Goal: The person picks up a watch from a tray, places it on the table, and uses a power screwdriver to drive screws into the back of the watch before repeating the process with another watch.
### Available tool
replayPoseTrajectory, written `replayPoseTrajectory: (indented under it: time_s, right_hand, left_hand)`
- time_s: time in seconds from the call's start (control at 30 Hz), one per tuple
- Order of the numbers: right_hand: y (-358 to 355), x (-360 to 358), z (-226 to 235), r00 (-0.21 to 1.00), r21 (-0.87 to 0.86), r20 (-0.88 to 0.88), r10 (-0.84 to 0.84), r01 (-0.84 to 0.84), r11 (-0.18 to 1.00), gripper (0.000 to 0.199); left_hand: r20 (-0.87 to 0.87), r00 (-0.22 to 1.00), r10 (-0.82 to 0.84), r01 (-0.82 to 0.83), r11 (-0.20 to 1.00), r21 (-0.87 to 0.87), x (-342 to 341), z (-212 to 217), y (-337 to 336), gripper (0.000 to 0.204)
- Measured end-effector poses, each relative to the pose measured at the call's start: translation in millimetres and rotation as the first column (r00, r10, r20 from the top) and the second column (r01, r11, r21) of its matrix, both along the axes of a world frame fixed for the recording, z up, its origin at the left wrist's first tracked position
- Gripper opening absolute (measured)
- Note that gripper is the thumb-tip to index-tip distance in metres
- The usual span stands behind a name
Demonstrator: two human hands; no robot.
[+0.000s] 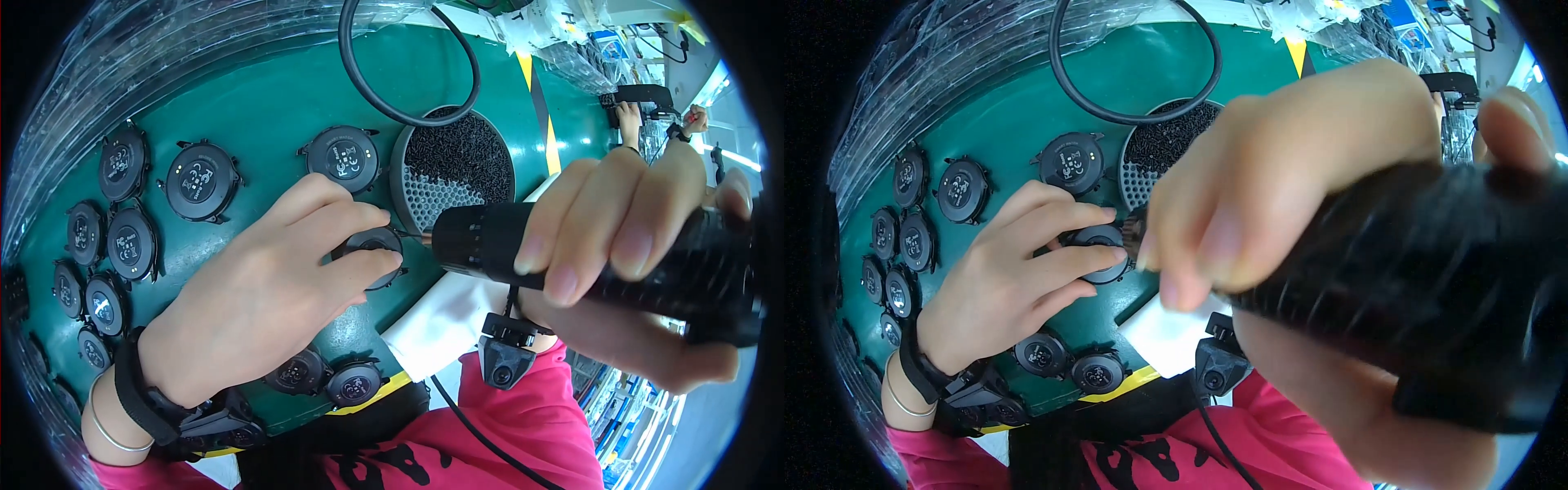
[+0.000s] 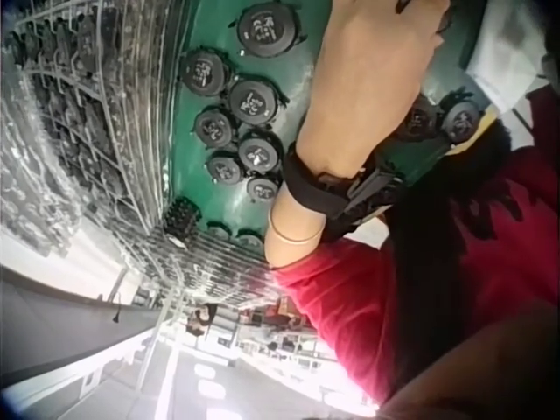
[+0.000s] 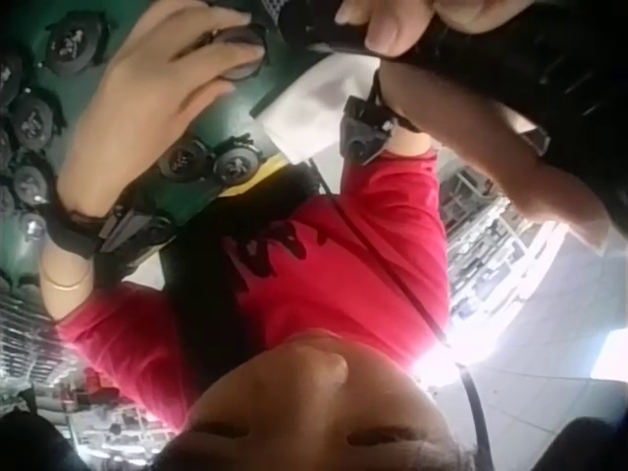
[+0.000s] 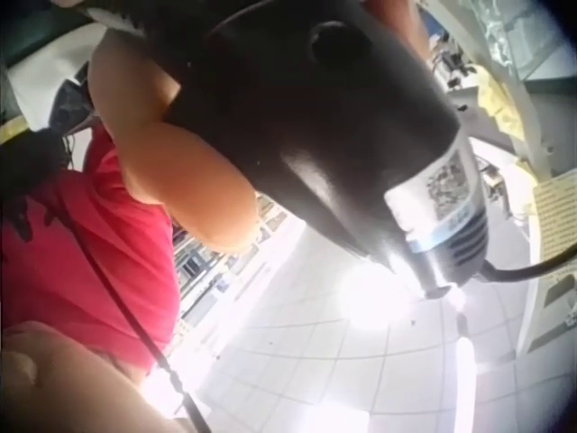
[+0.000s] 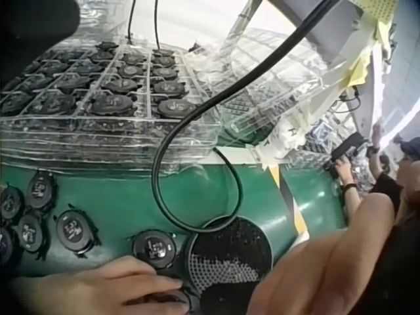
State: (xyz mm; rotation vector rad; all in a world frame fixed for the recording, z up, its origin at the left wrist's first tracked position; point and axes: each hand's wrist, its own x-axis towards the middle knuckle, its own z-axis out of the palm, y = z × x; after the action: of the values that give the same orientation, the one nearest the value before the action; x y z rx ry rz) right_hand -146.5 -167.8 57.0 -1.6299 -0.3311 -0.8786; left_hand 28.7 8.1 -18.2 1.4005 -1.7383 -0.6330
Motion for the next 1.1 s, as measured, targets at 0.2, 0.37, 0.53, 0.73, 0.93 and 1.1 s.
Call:
replayPoseTrajectory:
  time_s: [0.2,0.37,0.53,0.73,0.93,1.1]
  right_hand:
    - [4.7,-4.5,10.3,1.0,-0.028,-0.018,0.006,-0.006,1.0,0.096]
    - [-7.8,-9.7,10.4,1.0,-0.04,-0.017,0.025,-0.026,0.999,0.097]
    - [-12.6,-3.5,10.0,0.999,-0.057,-0.019,0.03,-0.031,0.998,0.097]
    - [-16.8,-6.6,15.7,0.999,-0.071,-0.036,0.034,-0.037,0.997,0.097]
    - [-20.4,-2.5,9.0,0.998,-0.067,-0.04,0.045,-0.048,0.997,0.097]
    - [-18.3,7.1,4.1,0.998,-0.077,-0.047,0.05,-0.053,0.996,0.098]
  left_hand:
    - [0.016,1.0,-0.006,0.006,1.0,-0.019,0.0,3.5,-0.3,0.037]
    - [0.021,1.0,-0.001,0.002,1.0,-0.021,0.5,1.2,1.3,0.035]
    - [0.003,1.0,0.006,-0.006,1.0,-0.027,-1.3,0.6,1.0,0.035]
    - [0.014,1.0,0.0,0.0,1.0,-0.025,0.7,3.4,2.2,0.036]
    - [0.032,0.999,0.004,-0.004,1.0,-0.011,-1.5,3.1,-0.2,0.036]
    - [0.021,1.0,0.02,-0.02,1.0,-0.014,-2.8,2.0,0.3,0.036]
